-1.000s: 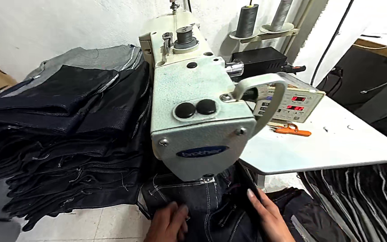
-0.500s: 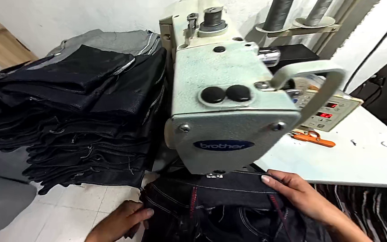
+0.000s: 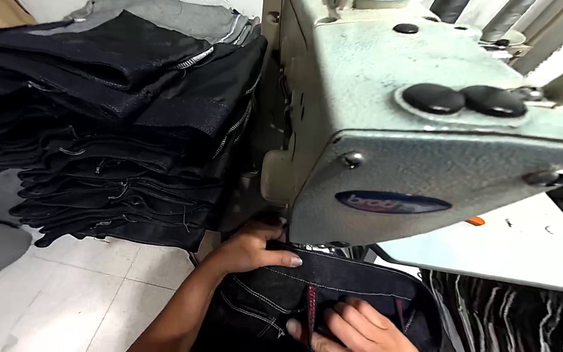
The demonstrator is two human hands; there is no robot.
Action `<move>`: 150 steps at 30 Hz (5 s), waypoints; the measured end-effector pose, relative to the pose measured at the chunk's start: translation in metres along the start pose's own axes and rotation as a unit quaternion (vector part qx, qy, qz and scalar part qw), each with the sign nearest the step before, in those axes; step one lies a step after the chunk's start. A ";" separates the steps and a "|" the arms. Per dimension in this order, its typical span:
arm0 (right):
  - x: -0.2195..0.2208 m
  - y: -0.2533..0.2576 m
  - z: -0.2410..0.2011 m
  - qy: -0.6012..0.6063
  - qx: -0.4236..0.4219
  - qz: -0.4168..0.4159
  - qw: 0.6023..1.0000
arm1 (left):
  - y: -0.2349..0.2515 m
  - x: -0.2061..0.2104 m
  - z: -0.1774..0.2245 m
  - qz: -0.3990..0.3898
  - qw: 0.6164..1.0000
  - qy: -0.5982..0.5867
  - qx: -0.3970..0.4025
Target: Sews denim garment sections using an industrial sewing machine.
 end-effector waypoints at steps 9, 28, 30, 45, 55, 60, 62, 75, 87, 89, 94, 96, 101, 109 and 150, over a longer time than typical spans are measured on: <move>-0.033 0.019 0.037 -0.125 0.060 0.186 0.973 | 0.001 0.002 -0.003 -0.060 0.998 0.000 -0.015; -0.024 0.036 0.063 0.094 0.180 0.198 0.959 | -0.049 0.011 0.056 0.219 0.955 0.197 -0.025; -0.022 0.035 0.064 0.106 0.175 0.209 0.956 | -0.055 0.034 0.059 0.152 0.987 0.037 -0.021; -0.014 0.030 0.057 0.044 0.131 0.160 0.977 | -0.056 0.054 0.047 0.266 0.961 0.079 0.013; -0.002 0.017 0.079 0.158 0.146 0.186 0.959 | -0.050 0.050 0.037 0.348 0.814 0.381 0.268; -0.004 -0.007 0.085 0.172 0.217 0.242 0.930 | -0.046 0.046 0.032 0.328 0.848 0.328 0.255; -0.002 -0.012 0.089 0.147 0.249 0.243 0.926 | -0.046 0.045 0.032 0.323 0.853 0.313 0.264; -0.012 0.006 0.100 0.141 0.213 0.238 0.937 | -0.048 0.048 0.051 0.364 0.794 0.436 0.216; -0.016 0.011 0.098 0.136 0.189 0.239 0.943 | -0.049 0.050 0.060 0.378 0.769 0.475 0.202; -0.014 0.013 0.099 0.134 0.184 0.236 0.945 | -0.050 0.047 0.059 0.374 0.775 0.467 0.205; -0.009 0.009 0.103 0.164 0.182 0.218 0.945 | -0.054 0.034 0.055 0.348 0.824 0.387 0.226; -0.007 0.010 0.103 0.164 0.184 0.219 0.944 | -0.057 0.025 0.051 0.335 0.846 0.338 0.238; -0.008 0.008 0.108 0.177 0.189 0.209 0.943 | -0.069 0.006 0.042 0.300 0.873 0.294 0.247; -0.003 0.001 0.114 0.188 0.217 0.202 0.936 | -0.061 -0.009 0.026 0.294 0.899 0.287 0.149; -0.037 0.030 0.120 0.221 0.235 0.250 0.913 | 0.008 -0.003 0.025 0.259 0.909 0.325 0.016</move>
Point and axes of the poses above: each hand's wrist, its own y-axis towards the middle knuckle, its own x-axis out of the palm, z = x × y, the point moved 6 cm from there along y, towards the middle knuckle, and after that the axes turned 12 degrees about y, right-handed, at the moved point
